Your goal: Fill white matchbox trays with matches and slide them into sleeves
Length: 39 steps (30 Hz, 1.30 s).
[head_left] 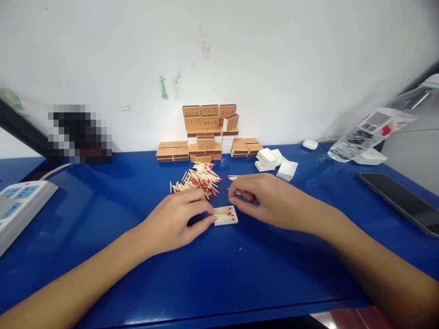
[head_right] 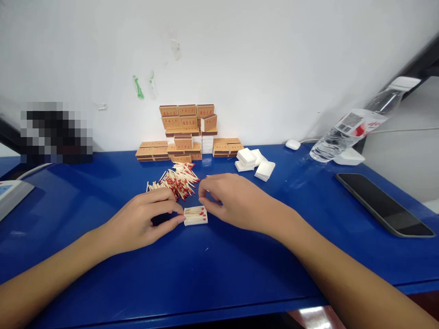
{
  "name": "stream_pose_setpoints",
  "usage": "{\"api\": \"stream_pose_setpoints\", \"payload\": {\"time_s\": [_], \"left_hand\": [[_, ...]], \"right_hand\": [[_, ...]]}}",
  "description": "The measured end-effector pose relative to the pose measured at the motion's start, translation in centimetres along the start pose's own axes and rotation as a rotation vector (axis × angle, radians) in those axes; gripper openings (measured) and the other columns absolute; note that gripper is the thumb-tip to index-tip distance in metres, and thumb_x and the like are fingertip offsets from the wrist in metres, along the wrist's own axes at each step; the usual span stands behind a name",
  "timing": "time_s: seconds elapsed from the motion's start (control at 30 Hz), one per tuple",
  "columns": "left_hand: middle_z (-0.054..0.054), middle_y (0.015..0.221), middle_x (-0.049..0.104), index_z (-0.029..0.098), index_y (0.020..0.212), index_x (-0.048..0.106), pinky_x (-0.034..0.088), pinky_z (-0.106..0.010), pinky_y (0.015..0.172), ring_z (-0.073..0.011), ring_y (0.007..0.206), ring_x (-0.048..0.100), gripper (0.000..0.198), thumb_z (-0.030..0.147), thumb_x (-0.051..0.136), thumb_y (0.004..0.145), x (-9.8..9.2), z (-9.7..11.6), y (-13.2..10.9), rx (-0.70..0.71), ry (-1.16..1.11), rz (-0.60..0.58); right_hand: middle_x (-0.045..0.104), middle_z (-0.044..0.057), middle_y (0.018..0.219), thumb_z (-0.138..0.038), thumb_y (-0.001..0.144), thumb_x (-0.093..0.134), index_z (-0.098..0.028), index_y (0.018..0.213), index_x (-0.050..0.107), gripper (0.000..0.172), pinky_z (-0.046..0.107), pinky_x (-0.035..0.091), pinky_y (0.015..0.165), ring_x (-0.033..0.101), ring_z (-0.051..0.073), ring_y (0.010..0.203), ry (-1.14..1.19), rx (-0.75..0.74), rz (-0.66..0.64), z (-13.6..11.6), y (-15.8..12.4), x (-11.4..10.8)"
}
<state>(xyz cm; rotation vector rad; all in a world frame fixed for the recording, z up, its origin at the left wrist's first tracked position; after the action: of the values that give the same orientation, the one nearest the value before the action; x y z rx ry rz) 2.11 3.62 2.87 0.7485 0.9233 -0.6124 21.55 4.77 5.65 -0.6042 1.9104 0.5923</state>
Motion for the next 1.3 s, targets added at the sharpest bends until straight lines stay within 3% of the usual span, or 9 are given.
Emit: {"api": "stream_pose_setpoints", "payload": {"time_s": [0.1, 0.33, 0.53, 0.63, 0.77, 0.9, 1.07, 1.2, 1.3], "left_hand": [[-0.004, 0.097, 0.064, 0.021, 0.110, 0.075, 0.051, -0.031, 0.077, -0.0165, 0.087, 0.061, 0.020, 0.028, 0.056, 0.106, 0.1, 0.1, 0.0, 0.007, -0.020, -0.006], [-0.005, 0.101, 0.062, 0.024, 0.118, 0.076, 0.053, -0.031, 0.074, -0.0155, 0.084, 0.061, 0.024, 0.033, 0.058, 0.105, 0.4, 0.1, -0.3, -0.031, -0.046, 0.005], [-0.006, 0.107, 0.062, 0.026, 0.116, 0.077, 0.055, -0.033, 0.076, -0.0161, 0.085, 0.063, 0.025, 0.041, 0.063, 0.102, 0.6, 0.3, -0.4, -0.043, -0.031, -0.031], [-0.006, 0.107, 0.063, 0.024, 0.122, 0.074, 0.057, -0.034, 0.080, -0.0177, 0.089, 0.066, 0.028, 0.040, 0.064, 0.101, 0.4, 0.5, -0.4, -0.038, -0.015, 0.006], [-0.008, 0.111, 0.068, 0.020, 0.122, 0.070, 0.059, -0.038, 0.083, -0.0228, 0.096, 0.069, 0.040, 0.048, 0.073, 0.094, 0.1, 0.2, -0.2, -0.069, 0.060, 0.068], [-0.008, 0.109, 0.068, 0.019, 0.117, 0.071, 0.059, -0.039, 0.080, -0.0241, 0.093, 0.071, 0.048, 0.056, 0.077, 0.088, 0.3, -0.1, -0.2, -0.098, 0.102, 0.048], [-0.006, 0.105, 0.067, 0.020, 0.111, 0.071, 0.056, -0.034, 0.074, -0.0210, 0.090, 0.069, 0.033, 0.047, 0.075, 0.092, 0.6, 0.1, -0.1, -0.078, 0.101, 0.044], [-0.005, 0.098, 0.064, 0.019, 0.107, 0.072, 0.055, -0.032, 0.071, -0.0201, 0.086, 0.066, 0.028, 0.043, 0.073, 0.094, 0.7, 0.1, -0.1, -0.074, 0.095, 0.032], [-0.006, 0.097, 0.064, 0.018, 0.107, 0.072, 0.055, -0.033, 0.071, -0.0206, 0.086, 0.065, 0.027, 0.042, 0.073, 0.094, 0.7, 0.0, -0.1, -0.070, 0.093, 0.036]], "right_hand": [[0.060, -0.001, 0.073, -0.022, 0.097, 0.058, -0.020, 0.090, 0.067, 0.012, 0.029, 0.032, 0.064, 0.049, 0.013, 0.064, -0.033, 0.056, 0.055, 1.1, 0.0, -0.6], [0.059, -0.001, 0.070, -0.023, 0.098, 0.057, -0.020, 0.086, 0.067, 0.016, 0.029, 0.032, 0.063, 0.047, 0.013, 0.061, -0.062, 0.104, 0.026, 2.2, 0.1, -0.3], [0.064, 0.002, 0.077, -0.032, 0.096, 0.063, -0.019, 0.092, 0.069, 0.015, 0.031, 0.035, 0.064, 0.053, 0.016, 0.068, -0.121, 0.186, 0.037, 3.5, 0.4, 0.5], [0.066, 0.004, 0.082, -0.035, 0.096, 0.063, -0.019, 0.092, 0.069, 0.018, 0.031, 0.036, 0.065, 0.055, 0.017, 0.071, -0.126, 0.208, 0.005, 3.9, 0.6, 1.3], [0.066, 0.004, 0.082, -0.025, 0.097, 0.058, -0.019, 0.090, 0.068, 0.015, 0.030, 0.036, 0.063, 0.055, 0.016, 0.068, -0.087, 0.249, -0.074, 4.1, 0.6, 2.1], [0.067, 0.005, 0.087, -0.024, 0.101, 0.055, -0.018, 0.094, 0.066, 0.014, 0.031, 0.037, 0.066, 0.056, 0.017, 0.072, -0.081, 0.192, -0.100, 3.5, 0.4, 1.8], [0.069, 0.005, 0.095, -0.026, 0.104, 0.053, -0.020, 0.098, 0.062, 0.013, 0.030, 0.039, 0.067, 0.059, 0.017, 0.075, -0.008, 0.092, -0.060, 1.1, 0.0, 1.4], [0.070, 0.008, 0.100, -0.023, 0.107, 0.047, -0.018, 0.095, 0.062, 0.019, 0.031, 0.043, 0.070, 0.064, 0.019, 0.080, -0.054, 0.018, -0.108, -1.5, -0.2, 2.3], [0.071, 0.009, 0.101, -0.023, 0.108, 0.046, -0.018, 0.098, 0.063, 0.020, 0.032, 0.044, 0.072, 0.065, 0.019, 0.081, -0.072, 0.001, -0.099, -1.9, -0.2, 2.3]]}}
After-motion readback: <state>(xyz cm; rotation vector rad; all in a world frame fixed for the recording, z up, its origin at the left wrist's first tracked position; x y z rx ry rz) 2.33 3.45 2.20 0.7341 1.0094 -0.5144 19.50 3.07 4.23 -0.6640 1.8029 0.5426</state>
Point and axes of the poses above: each hand's wrist, its own y-axis towards the middle knuckle, its own x-axis out of the palm, z = x × y, the point moved 5 cm from there along y, towards the middle knuckle
